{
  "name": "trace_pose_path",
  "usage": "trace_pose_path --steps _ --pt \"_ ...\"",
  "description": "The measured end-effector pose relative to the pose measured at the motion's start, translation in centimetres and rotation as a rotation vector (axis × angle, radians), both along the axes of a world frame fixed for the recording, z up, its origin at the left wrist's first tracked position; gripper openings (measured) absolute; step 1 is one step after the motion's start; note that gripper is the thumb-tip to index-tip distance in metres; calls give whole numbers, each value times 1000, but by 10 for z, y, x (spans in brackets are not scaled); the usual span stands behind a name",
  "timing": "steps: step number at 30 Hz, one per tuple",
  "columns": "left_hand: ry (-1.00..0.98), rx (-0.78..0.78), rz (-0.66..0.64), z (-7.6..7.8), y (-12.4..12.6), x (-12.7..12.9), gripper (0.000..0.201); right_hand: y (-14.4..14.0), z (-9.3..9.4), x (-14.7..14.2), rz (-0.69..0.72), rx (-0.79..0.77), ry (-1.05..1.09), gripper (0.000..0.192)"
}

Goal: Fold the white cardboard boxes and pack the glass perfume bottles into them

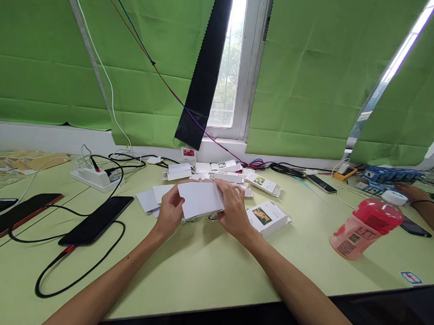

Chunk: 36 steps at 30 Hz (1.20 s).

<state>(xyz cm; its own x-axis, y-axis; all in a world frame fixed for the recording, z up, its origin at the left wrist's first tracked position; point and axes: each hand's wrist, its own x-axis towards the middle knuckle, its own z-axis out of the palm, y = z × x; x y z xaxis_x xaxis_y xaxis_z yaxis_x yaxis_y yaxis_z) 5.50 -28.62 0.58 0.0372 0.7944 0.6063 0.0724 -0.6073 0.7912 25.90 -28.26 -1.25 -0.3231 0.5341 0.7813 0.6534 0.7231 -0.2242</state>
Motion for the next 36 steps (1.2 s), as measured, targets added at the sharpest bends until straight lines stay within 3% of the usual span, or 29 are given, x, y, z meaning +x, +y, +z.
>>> trace_pose_path --steps 5,11,17,25,36 --pt "33 52 115 9 -8 4 43 0 0 0 -26 -20 -31 92" --pt "74 99 137 10 -10 4 41 0 0 0 -31 -13 -46 91" --pt "77 145 174 9 -11 4 61 -1 0 0 -33 -26 -61 91" --pt "210 192 196 8 -11 3 31 -1 -1 0 -27 -16 -56 91" --pt "309 307 194 4 -9 4 28 -4 -3 -5 22 30 -76 87"
